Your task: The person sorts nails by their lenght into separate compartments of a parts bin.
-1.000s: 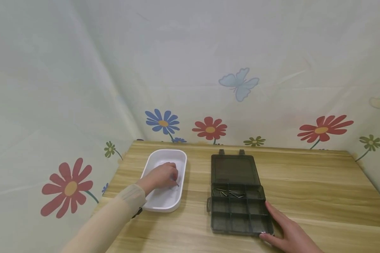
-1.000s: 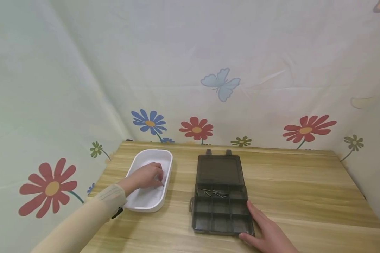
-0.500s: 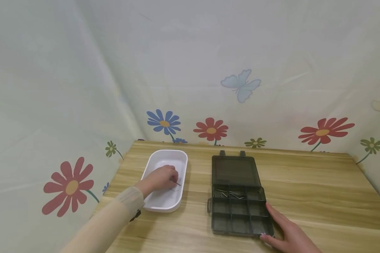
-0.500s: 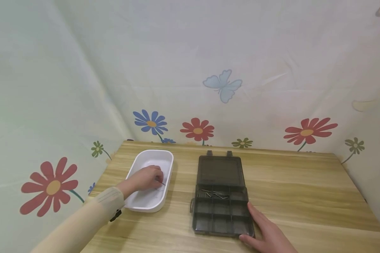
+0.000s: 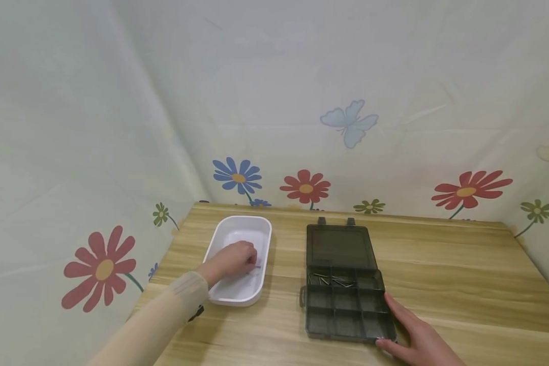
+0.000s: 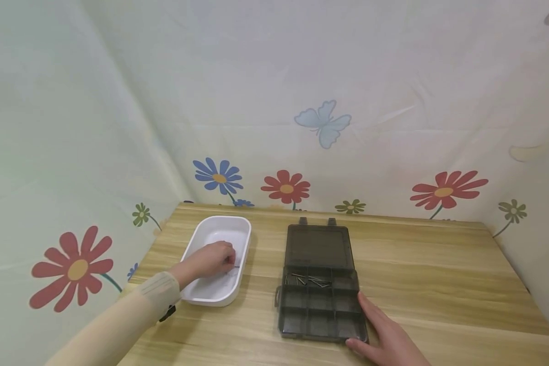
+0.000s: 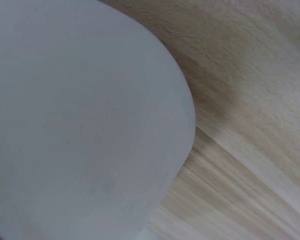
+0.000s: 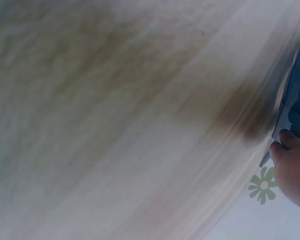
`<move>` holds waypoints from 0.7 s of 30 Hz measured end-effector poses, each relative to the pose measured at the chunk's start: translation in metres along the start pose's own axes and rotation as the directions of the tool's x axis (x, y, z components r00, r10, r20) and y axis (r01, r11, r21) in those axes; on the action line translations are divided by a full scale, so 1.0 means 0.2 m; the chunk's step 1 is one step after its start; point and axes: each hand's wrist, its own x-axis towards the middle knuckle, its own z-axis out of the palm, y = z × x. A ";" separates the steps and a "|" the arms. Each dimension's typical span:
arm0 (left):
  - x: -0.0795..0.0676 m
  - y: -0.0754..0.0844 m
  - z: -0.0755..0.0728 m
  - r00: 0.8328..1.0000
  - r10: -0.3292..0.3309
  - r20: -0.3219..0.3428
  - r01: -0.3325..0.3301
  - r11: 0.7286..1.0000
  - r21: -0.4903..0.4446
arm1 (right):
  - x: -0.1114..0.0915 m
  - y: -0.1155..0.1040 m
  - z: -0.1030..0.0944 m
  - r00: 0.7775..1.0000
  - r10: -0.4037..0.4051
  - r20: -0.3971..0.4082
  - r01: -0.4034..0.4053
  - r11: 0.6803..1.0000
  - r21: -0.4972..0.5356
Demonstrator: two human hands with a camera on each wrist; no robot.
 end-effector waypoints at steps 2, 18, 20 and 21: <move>0.00 0.00 0.00 1.000 0.004 -0.001 -0.004 1.000 0.021 | 0.00 0.00 0.00 1.000 0.003 0.002 -0.003 1.000 -0.001; 0.00 0.04 -0.11 0.998 -0.012 -0.057 0.012 1.000 0.008 | -0.01 0.01 0.01 1.000 -0.014 -0.017 0.014 1.000 -0.014; 0.01 0.06 -0.15 0.997 0.016 -0.074 -0.014 1.000 0.022 | 0.00 0.01 0.01 0.999 -0.028 -0.030 0.027 0.999 -0.018; 0.01 0.07 -0.17 0.996 0.034 -0.085 -0.032 0.999 0.030 | 0.00 0.01 0.01 0.999 -0.032 -0.034 0.031 0.999 -0.020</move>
